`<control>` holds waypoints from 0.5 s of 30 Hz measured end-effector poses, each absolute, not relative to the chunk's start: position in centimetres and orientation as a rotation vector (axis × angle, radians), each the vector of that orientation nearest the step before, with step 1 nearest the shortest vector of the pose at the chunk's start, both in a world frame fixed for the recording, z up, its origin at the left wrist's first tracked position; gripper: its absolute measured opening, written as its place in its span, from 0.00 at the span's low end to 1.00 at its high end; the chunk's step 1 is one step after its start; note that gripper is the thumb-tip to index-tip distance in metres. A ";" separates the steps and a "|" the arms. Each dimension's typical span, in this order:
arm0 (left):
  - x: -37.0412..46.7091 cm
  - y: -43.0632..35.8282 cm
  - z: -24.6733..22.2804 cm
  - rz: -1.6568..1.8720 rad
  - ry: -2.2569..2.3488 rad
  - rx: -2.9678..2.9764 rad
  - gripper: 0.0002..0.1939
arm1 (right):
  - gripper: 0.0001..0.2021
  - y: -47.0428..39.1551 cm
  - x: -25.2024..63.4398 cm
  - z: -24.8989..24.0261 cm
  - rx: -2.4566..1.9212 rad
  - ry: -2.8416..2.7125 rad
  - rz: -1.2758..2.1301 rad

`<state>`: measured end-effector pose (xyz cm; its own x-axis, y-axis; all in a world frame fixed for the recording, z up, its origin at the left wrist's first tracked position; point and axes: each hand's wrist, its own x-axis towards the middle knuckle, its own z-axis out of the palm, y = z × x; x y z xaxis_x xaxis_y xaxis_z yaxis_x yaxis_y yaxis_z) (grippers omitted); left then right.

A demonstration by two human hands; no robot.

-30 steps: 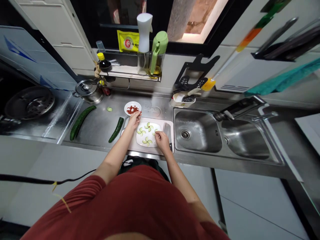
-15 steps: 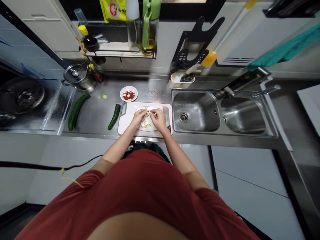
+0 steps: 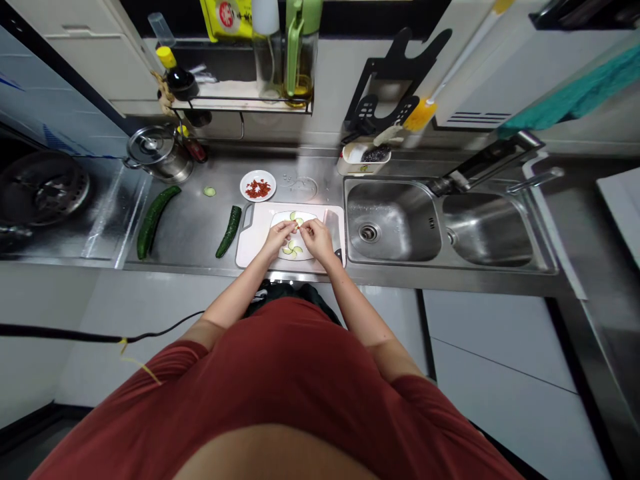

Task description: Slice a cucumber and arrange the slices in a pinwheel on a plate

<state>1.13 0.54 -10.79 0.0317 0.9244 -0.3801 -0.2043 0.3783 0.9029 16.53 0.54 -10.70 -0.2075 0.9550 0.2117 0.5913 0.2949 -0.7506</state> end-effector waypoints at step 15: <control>-0.6 -1.3 -13.2 0.378 1.712 1.715 0.08 | 0.09 -2.4 15.5 -15.8 -1.669 -2.208 0.737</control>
